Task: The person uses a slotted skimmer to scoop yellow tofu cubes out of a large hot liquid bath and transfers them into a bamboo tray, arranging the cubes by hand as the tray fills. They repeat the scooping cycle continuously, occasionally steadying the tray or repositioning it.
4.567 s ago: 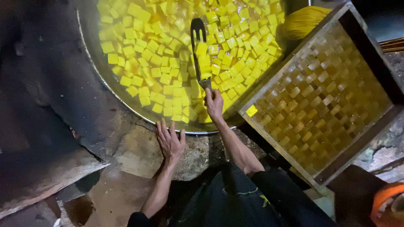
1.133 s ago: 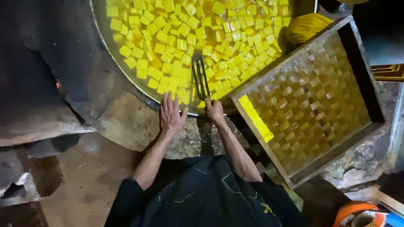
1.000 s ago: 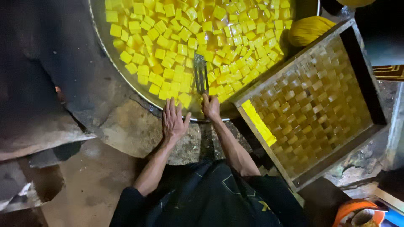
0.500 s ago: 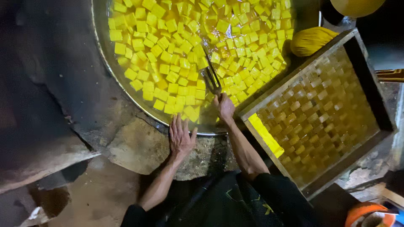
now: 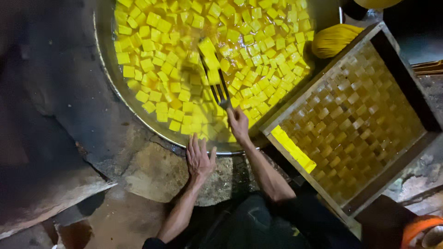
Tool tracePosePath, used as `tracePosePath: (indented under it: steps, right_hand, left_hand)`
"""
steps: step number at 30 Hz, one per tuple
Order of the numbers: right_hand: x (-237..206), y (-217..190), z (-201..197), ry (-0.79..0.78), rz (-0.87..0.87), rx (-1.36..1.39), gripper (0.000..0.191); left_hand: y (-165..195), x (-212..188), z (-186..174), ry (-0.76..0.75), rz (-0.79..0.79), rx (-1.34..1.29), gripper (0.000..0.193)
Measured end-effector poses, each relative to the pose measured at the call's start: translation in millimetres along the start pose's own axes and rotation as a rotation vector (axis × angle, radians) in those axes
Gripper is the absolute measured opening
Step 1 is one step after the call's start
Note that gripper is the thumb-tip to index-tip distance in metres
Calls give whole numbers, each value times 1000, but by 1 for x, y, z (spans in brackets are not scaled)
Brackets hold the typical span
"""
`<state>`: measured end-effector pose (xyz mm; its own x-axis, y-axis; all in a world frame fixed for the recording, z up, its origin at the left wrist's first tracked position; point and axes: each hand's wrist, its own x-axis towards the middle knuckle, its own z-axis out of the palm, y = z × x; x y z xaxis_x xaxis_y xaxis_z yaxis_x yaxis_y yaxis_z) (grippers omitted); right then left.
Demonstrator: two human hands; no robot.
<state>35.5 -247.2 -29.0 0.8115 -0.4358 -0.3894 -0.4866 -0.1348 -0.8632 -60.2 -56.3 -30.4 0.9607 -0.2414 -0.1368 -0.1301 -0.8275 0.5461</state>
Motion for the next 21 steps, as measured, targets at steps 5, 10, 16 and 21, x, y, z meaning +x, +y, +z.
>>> tracePosePath:
  steps: [5, 10, 16, 21]
  right_hand:
    - [-25, 17, -17, 16, 110, 79, 40]
    - [-10, 18, -29, 67, 205, -174, 52]
    - [51, -11, -7, 117, 230, -191, 54]
    - [86, -30, 1, 179, 33, -334, 48]
  left_hand:
    - [0, -5, 4, 21, 3, 0, 59]
    - [-3, -4, 10, 53, 29, 42, 61]
    - [-5, -4, 13, -5, -11, 33, 60]
    - [0, -3, 8, -10, -24, 48, 61]
